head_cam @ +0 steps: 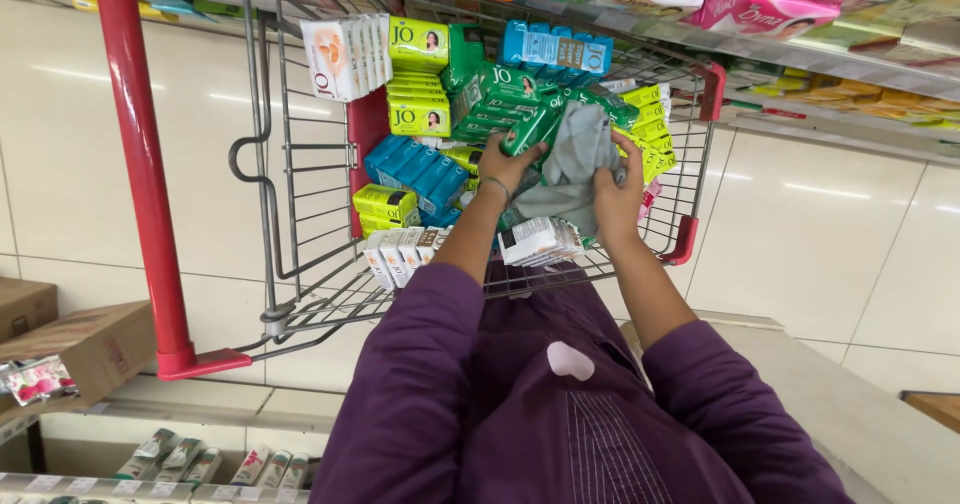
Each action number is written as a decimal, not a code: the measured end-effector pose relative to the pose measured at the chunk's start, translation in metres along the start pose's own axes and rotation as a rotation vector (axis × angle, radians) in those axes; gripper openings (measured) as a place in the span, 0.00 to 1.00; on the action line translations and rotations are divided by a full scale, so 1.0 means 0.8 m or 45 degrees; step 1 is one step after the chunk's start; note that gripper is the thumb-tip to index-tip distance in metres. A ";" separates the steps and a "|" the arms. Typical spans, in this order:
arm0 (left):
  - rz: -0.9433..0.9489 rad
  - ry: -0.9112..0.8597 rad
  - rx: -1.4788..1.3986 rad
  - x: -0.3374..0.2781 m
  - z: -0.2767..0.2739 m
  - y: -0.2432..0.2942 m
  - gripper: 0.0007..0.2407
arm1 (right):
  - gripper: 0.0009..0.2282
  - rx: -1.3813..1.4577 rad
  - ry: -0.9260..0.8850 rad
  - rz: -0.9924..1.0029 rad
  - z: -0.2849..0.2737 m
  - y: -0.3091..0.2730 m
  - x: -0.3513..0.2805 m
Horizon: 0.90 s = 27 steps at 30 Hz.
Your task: Clean and arrange boxes of soap on a retail shelf from a shopping cart.
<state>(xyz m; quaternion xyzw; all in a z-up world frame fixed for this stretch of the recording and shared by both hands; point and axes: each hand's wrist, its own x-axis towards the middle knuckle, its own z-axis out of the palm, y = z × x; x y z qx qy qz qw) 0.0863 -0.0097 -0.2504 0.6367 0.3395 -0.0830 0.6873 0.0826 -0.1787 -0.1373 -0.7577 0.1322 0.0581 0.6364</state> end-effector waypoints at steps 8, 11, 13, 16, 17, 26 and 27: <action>0.500 0.065 -0.106 -0.081 -0.011 0.021 0.26 | 0.24 0.255 -0.098 0.069 -0.004 -0.040 -0.005; 0.557 0.088 -0.023 -0.112 -0.031 0.070 0.26 | 0.28 -0.033 -0.220 -0.152 0.000 -0.062 -0.011; 0.578 0.122 0.093 -0.129 -0.051 0.106 0.27 | 0.30 -0.181 -0.269 -0.289 0.002 -0.073 -0.012; 1.036 0.268 0.484 -0.154 -0.083 0.150 0.28 | 0.26 0.220 -0.296 0.127 0.008 -0.088 -0.023; 1.100 0.217 0.460 -0.160 -0.091 0.162 0.28 | 0.25 0.259 -0.339 0.159 0.011 -0.097 -0.029; 1.024 -0.043 0.361 -0.174 -0.103 0.131 0.31 | 0.18 -0.835 -0.418 -0.568 0.025 -0.165 -0.032; 1.112 0.012 0.516 -0.176 -0.102 0.127 0.31 | 0.16 -0.787 -0.374 -0.380 0.020 -0.149 -0.011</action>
